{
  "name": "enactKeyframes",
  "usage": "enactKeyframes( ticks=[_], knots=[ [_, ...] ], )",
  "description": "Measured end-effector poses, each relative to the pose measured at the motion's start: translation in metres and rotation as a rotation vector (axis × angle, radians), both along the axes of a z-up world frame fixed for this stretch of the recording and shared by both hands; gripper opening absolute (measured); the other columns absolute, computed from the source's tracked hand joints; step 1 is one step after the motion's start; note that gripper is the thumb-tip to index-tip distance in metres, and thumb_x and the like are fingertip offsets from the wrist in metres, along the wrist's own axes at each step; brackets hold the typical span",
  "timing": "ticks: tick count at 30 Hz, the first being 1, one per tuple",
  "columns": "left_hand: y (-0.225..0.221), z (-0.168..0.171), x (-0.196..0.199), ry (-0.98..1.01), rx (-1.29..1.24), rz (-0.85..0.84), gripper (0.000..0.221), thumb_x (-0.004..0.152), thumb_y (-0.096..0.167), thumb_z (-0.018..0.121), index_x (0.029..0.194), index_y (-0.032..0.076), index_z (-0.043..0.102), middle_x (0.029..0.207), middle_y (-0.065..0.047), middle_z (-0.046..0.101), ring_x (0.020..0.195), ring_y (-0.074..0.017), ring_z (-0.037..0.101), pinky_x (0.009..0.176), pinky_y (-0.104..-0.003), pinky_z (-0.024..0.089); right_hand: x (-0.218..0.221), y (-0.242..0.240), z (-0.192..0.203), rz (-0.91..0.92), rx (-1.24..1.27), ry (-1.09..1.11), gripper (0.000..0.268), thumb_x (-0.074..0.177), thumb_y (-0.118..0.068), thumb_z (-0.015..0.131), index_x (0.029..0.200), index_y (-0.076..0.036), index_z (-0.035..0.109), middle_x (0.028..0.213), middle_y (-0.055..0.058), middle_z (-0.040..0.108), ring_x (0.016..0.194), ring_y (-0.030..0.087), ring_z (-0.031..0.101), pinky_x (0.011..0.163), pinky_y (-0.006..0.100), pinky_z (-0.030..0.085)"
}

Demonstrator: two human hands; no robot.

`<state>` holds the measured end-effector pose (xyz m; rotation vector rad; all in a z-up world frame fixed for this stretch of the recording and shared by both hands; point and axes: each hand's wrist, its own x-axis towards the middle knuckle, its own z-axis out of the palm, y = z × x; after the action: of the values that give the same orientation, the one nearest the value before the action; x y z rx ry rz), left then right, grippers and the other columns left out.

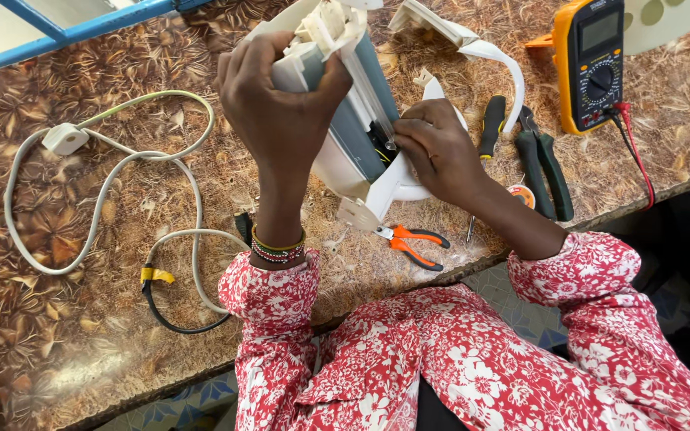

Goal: The person disassembles a white plastic kettle on a workbench, uses pliers and a screwdriver to manipulate internal electrical components, and pulls apart the casing to access the wiring.

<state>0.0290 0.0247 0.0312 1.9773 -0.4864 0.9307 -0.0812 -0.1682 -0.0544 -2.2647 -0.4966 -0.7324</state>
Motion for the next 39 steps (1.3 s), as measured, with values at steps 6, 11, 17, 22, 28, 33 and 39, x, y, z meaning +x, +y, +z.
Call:
enactKeyframes(
  ticks=[6,11,17,22,28,33,39],
  knots=[
    [-0.005,-0.001,-0.004,0.024,0.041,0.091,0.036,0.070,0.039,0.083,0.088,0.012,0.068,0.086,-0.010,0.070,0.088,-0.0334,0.063,0.079,-0.047,0.048,-0.006,0.009,0.001,-0.096,0.055,-0.182,0.022,0.103,0.002,0.076,0.122,0.006,0.067,0.112,0.020,0.074,0.094,0.032,0.069,0.088,0.042,0.054],
    [-0.008,0.001,-0.007,0.079,0.029,0.113,0.036,0.068,0.041,0.082,0.085,0.015,0.064,0.082,-0.008,0.066,0.087,-0.0338,0.060,0.085,-0.047,0.046,0.003,-0.009,0.002,0.027,-0.079,-0.209,0.010,0.105,0.007,0.071,0.113,0.002,0.075,0.116,0.022,0.074,0.096,0.034,0.071,0.089,0.046,0.056],
    [-0.008,0.005,-0.004,0.085,0.027,0.112,0.034,0.069,0.040,0.081,0.083,0.015,0.062,0.081,-0.006,0.066,0.085,-0.0322,0.061,0.082,-0.046,0.047,0.009,-0.030,0.010,0.174,-0.224,-0.167,0.025,0.107,0.015,0.063,0.119,-0.002,0.078,0.118,0.022,0.074,0.099,0.037,0.071,0.091,0.050,0.058],
    [-0.007,0.005,0.000,0.070,0.023,0.129,0.033,0.069,0.040,0.079,0.081,0.016,0.061,0.081,-0.005,0.065,0.086,-0.0315,0.062,0.081,-0.046,0.047,0.013,-0.034,0.014,0.239,-0.241,-0.119,0.033,0.105,0.020,0.061,0.125,-0.003,0.075,0.121,0.021,0.073,0.102,0.037,0.070,0.094,0.050,0.056],
    [-0.007,-0.001,0.000,0.099,0.015,0.142,0.035,0.070,0.041,0.081,0.087,0.016,0.063,0.088,-0.006,0.068,0.090,-0.0320,0.063,0.084,-0.046,0.047,0.002,-0.022,0.001,-0.072,0.010,0.099,0.026,0.105,-0.006,0.081,0.116,-0.002,0.058,0.109,0.013,0.078,0.101,0.023,0.078,0.076,0.030,0.060],
    [-0.013,-0.004,-0.002,0.081,0.033,0.169,0.039,0.069,0.047,0.079,0.086,0.016,0.063,0.082,-0.008,0.065,0.089,-0.0354,0.061,0.088,-0.048,0.047,-0.003,-0.017,0.017,-0.109,0.111,0.234,0.018,0.104,0.002,0.079,0.121,-0.003,0.074,0.109,0.013,0.077,0.096,0.020,0.075,0.083,0.031,0.061],
    [-0.013,-0.001,-0.006,0.088,0.028,0.165,0.039,0.068,0.045,0.080,0.085,0.015,0.062,0.079,-0.007,0.064,0.087,-0.0348,0.059,0.085,-0.048,0.044,-0.001,-0.006,0.012,-0.111,0.403,0.277,0.022,0.101,0.010,0.076,0.121,0.005,0.070,0.109,0.019,0.074,0.100,0.022,0.073,0.093,0.031,0.063]
  ],
)
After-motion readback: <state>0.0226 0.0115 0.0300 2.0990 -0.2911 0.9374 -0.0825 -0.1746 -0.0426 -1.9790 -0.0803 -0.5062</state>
